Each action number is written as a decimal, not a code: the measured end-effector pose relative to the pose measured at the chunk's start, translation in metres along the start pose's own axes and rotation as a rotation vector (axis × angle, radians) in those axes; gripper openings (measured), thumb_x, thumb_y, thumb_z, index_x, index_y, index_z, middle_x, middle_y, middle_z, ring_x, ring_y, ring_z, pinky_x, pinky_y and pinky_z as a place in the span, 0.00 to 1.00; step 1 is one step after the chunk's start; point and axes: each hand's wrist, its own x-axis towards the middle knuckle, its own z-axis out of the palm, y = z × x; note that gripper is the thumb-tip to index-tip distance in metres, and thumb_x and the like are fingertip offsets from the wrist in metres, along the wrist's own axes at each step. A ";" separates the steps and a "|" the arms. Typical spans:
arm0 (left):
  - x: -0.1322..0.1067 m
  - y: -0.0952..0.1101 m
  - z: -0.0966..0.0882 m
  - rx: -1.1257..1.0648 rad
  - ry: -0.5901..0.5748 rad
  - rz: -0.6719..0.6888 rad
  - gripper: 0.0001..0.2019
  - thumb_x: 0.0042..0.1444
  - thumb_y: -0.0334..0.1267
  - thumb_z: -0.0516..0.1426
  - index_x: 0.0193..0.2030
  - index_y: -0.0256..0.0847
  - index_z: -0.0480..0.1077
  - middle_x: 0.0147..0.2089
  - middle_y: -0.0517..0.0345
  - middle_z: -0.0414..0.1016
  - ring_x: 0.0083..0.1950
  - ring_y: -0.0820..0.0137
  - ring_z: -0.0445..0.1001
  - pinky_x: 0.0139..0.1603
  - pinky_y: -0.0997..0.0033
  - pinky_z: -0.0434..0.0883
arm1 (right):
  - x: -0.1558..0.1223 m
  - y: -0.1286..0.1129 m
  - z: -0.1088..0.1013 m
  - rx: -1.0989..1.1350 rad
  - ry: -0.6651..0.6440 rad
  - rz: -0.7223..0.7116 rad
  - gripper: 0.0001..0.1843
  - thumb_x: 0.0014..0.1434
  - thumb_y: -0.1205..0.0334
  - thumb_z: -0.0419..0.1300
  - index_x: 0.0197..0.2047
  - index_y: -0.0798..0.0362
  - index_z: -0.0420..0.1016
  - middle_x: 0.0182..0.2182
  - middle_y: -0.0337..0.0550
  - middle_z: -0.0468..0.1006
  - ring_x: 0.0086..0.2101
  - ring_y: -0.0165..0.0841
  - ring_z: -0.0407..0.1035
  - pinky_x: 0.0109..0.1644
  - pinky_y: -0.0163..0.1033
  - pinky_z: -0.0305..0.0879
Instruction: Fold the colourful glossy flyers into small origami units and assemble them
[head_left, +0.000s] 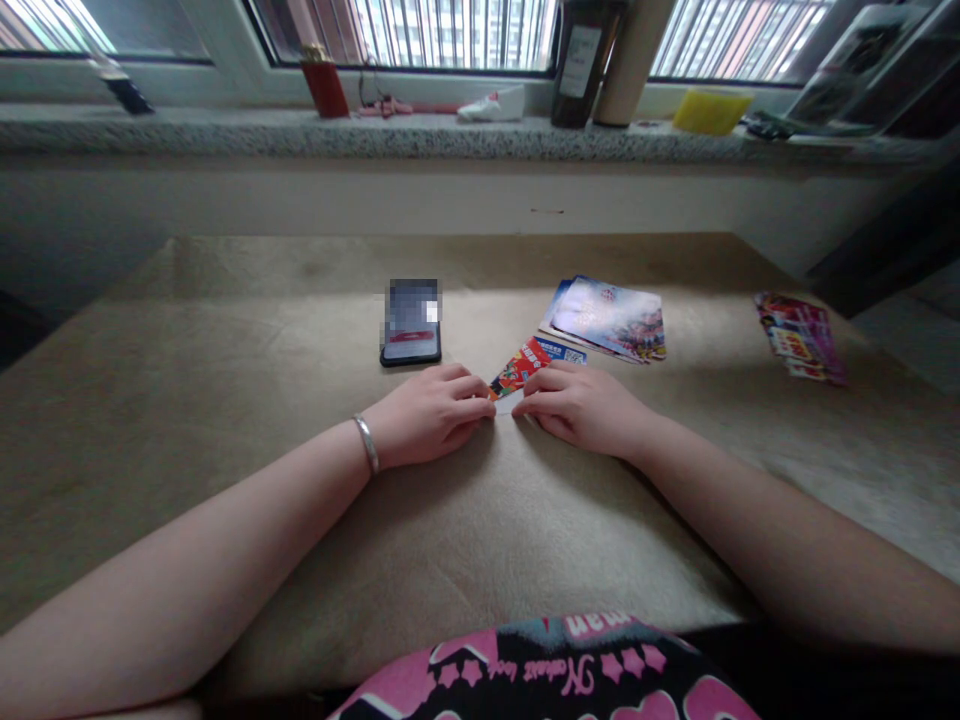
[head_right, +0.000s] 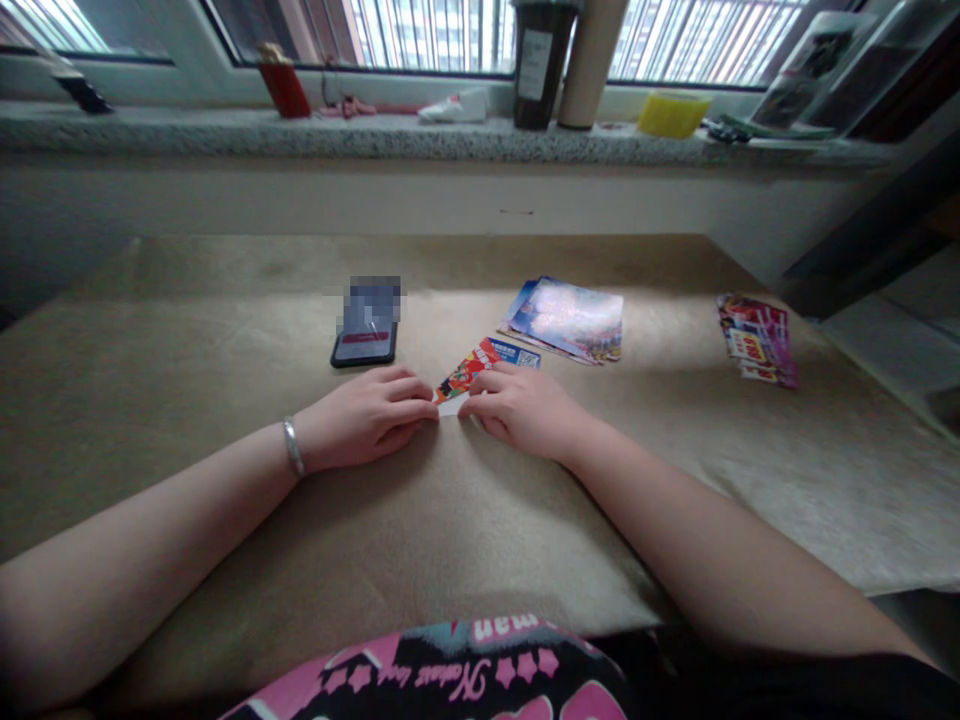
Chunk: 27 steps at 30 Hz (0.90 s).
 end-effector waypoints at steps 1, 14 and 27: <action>-0.001 0.000 -0.001 0.001 -0.009 0.011 0.10 0.59 0.31 0.50 0.44 0.40 0.70 0.44 0.53 0.72 0.43 0.67 0.67 0.45 0.67 0.67 | 0.000 0.000 0.000 -0.003 -0.002 0.001 0.14 0.61 0.66 0.51 0.42 0.49 0.78 0.39 0.46 0.77 0.38 0.35 0.66 0.41 0.39 0.63; -0.007 -0.006 -0.011 -0.077 -0.067 -0.016 0.13 0.55 0.28 0.50 0.42 0.40 0.73 0.43 0.53 0.75 0.43 0.68 0.68 0.44 0.69 0.69 | -0.003 0.001 -0.001 -0.006 0.000 -0.003 0.15 0.60 0.68 0.51 0.41 0.50 0.79 0.37 0.46 0.77 0.38 0.35 0.68 0.41 0.39 0.64; -0.010 -0.008 -0.021 -0.105 -0.112 -0.026 0.16 0.49 0.26 0.50 0.39 0.42 0.75 0.45 0.58 0.77 0.44 0.68 0.73 0.47 0.68 0.71 | -0.005 0.002 -0.003 -0.006 -0.009 -0.002 0.16 0.60 0.68 0.50 0.41 0.50 0.79 0.36 0.47 0.77 0.38 0.34 0.68 0.41 0.39 0.64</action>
